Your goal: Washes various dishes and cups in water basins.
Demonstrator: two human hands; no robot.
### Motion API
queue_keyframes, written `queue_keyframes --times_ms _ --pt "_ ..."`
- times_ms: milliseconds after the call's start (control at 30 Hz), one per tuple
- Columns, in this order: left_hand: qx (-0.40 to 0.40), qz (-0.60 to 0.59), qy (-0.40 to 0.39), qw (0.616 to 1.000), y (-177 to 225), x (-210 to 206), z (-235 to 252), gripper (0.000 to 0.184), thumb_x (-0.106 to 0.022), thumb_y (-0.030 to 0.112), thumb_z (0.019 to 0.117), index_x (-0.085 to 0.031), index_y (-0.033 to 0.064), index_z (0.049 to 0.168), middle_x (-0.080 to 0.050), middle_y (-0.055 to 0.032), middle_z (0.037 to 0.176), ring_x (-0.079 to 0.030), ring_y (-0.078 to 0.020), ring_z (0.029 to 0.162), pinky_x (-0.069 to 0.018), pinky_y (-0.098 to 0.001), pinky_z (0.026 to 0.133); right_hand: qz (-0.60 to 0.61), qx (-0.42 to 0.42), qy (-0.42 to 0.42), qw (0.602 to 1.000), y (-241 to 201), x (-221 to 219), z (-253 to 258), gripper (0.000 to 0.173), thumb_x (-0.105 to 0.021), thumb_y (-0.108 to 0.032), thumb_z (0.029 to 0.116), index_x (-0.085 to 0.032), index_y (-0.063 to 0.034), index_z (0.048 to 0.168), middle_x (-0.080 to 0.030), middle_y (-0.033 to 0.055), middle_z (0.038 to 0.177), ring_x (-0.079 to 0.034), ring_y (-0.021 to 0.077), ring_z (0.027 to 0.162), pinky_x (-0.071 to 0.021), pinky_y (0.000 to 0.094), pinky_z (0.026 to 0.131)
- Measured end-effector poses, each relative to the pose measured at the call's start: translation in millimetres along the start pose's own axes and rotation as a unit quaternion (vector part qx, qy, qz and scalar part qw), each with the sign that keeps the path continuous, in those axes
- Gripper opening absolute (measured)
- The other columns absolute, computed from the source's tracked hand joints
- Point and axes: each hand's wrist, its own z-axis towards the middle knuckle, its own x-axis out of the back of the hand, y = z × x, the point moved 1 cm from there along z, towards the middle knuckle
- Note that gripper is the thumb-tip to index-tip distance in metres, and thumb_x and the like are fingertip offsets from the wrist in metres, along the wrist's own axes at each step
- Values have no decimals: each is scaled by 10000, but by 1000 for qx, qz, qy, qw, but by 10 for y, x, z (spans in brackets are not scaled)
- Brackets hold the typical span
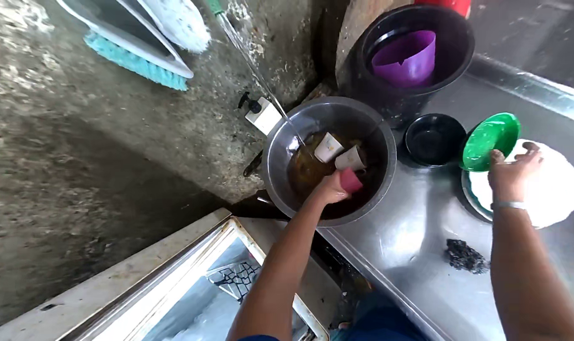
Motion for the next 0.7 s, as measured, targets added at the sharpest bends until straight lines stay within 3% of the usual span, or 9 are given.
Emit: queue_keyframes --times_ms 33,133,200,300,333,433,500,600,700 --pt "6 -81 33 996 -67 113 -44 865 -903 211 718 -478 75 1459 -683 -199 1227 -669 -340 1142 -540 -584 986 -19 70 -1 997 -191 -45 -173 629 -604 -275 1004 -384 18 1514 -474 322 1448 -565 436 1245 -482 567 1050" --pt "5 -282 165 945 -264 489 -145 972 -907 151 716 -374 84 1527 -621 -166 1328 -644 -257 1185 -569 -478 998 -24 268 -106 957 -835 -523 -746 358 -563 -131 1009 -575 25 1331 -553 276 1354 -640 354 1149 -569 492 962" --pt "-3 -318 253 914 -333 708 -128 1029 -916 146 693 -342 74 1544 -586 -168 1380 -614 -248 1237 -554 -461 1025 -12 306 -205 930 -1306 -1040 -1016 378 -654 -137 950 -619 -1 1302 -596 242 1321 -632 352 1181 -563 501 980" --pt "-41 -346 327 878 -304 970 -51 1111 -909 124 664 -267 91 1570 -549 -162 1417 -597 -237 1264 -561 -442 1024 -49 160 -308 936 -1684 -1852 -1143 852 -816 -248 831 -369 5 1510 -541 319 1370 -560 487 1256 -507 645 999" --pt "-44 -339 331 880 -274 1032 -54 1095 -908 123 664 -278 98 1560 -556 -160 1405 -600 -239 1256 -562 -445 1018 -57 98 -329 938 -1664 -2060 -1149 906 -824 -246 807 -328 4 1522 -561 328 1351 -580 498 1239 -508 671 977" --pt "-31 -230 307 923 -113 1295 -154 956 -909 213 658 -440 100 1484 -645 -138 1299 -649 -233 1185 -568 -480 997 66 -49 -360 929 -1452 -2391 -1228 496 -810 -107 806 -642 27 1252 -670 284 1167 -656 443 1076 -531 669 899" --pt "-21 -139 262 955 -2 1520 -237 877 -911 286 678 -513 109 1439 -678 -138 1259 -666 -259 1165 -552 -537 1000 132 -46 -424 895 -1447 -2266 -1413 402 -771 -191 901 -662 -60 1265 -698 214 1129 -689 365 964 -580 586 801" --pt "51 83 195 976 194 1818 -413 880 -893 446 694 -534 167 1447 -696 -164 1220 -676 -356 1125 -533 -658 929 91 184 -462 863 -1796 -2190 -1620 330 -703 -128 946 -686 -82 1273 -730 154 1119 -719 298 960 -594 546 867" --pt "161 254 138 944 396 1993 -722 775 -836 577 704 -619 140 1306 -703 -198 1123 -679 -422 1038 -515 -710 803 -96 484 -379 783 -2175 -2409 -1645 383 -644 -29 941 -703 -192 1283 -707 70 1280 -639 297 1220 -459 607 1057"
